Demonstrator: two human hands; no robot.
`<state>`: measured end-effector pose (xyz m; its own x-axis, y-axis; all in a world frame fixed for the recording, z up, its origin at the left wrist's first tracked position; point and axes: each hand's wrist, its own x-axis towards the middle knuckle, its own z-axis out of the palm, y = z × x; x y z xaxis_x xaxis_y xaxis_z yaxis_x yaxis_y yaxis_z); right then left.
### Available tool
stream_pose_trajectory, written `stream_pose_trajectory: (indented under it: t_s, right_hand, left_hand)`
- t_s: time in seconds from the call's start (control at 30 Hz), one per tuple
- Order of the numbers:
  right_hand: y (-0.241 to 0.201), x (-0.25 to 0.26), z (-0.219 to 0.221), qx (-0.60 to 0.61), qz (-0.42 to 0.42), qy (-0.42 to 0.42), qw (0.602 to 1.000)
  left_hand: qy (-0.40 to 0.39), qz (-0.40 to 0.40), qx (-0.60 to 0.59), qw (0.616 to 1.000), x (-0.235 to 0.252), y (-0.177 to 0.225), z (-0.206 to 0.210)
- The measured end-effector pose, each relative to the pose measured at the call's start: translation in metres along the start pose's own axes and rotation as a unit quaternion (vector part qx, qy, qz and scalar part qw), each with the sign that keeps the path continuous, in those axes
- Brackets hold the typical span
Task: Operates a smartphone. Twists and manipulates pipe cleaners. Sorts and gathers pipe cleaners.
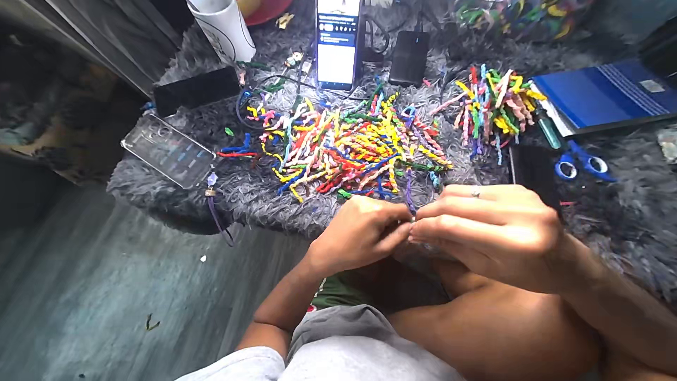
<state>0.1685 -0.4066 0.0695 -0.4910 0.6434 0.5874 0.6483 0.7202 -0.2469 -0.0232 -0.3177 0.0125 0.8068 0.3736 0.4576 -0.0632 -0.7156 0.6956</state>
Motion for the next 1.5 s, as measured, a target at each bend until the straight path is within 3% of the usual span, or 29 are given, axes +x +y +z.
stream_pose_trajectory:
  t_s: [0.13,0.23,0.3,0.4,0.5,0.6,0.7,0.77,0.9,0.93,1.0,1.1,1.33,1.5]
  right_hand:
    - [-0.001,0.0,0.002,-0.031,-0.012,0.006,0.999]
    - [-0.001,-0.002,-0.001,-0.008,-0.016,0.025,1.0]
    - [-0.002,-0.002,-0.002,-0.008,-0.034,0.035,0.999]
    - [-0.003,-0.001,-0.003,-0.011,-0.055,0.05,0.997]
    - [0.0,-0.001,-0.004,0.019,-0.052,0.045,0.997]
    - [0.008,0.002,-0.001,0.138,-0.017,0.047,0.989]
    - [0.023,0.003,0.0,0.266,0.042,0.04,0.962]
    - [0.031,0.001,0.003,0.293,0.058,0.028,0.954]
    - [0.035,-0.002,0.003,0.274,0.053,-0.013,0.96]
    - [0.034,-0.003,0.003,0.255,0.045,-0.026,0.965]
    - [0.028,-0.004,0.005,0.188,0.019,-0.049,0.981]
    - [0.024,-0.004,-0.001,0.135,0.011,-0.031,0.99]
    - [0.039,-0.008,-0.011,0.149,0.088,0.062,0.983]
    - [0.041,-0.008,-0.008,0.14,0.104,0.098,0.98]
  left_hand:
    - [-0.001,-0.058,-0.036,0.998,0.0,-0.006,-0.009]
    - [-0.025,-0.093,-0.212,0.972,-0.004,-0.01,-0.022]
    - [-0.041,-0.097,-0.363,0.926,-0.008,-0.017,-0.026]
    - [-0.074,-0.053,-0.507,0.857,-0.011,-0.025,-0.026]
    - [-0.058,0.017,-0.591,0.805,-0.012,-0.027,-0.021]
    - [-0.042,0.063,-0.636,0.768,-0.013,-0.022,-0.012]
    - [-0.108,0.075,-0.656,0.743,-0.015,-0.02,0.007]
    - [-0.176,0.056,-0.634,0.751,-0.012,-0.022,0.018]
    - [-0.191,0.04,-0.333,0.922,0.001,-0.017,0.007]
    - [-0.185,0.026,-0.237,0.953,0.002,-0.016,0.003]
    - [-0.174,-0.015,-0.096,0.98,0.002,-0.016,-0.002]
    - [-0.146,-0.036,-0.076,0.986,-0.001,-0.018,-0.013]
    - [0.024,-0.07,-0.265,0.961,-0.009,-0.009,-0.023]
    - [0.148,-0.057,-0.39,0.907,-0.001,-0.002,-0.007]
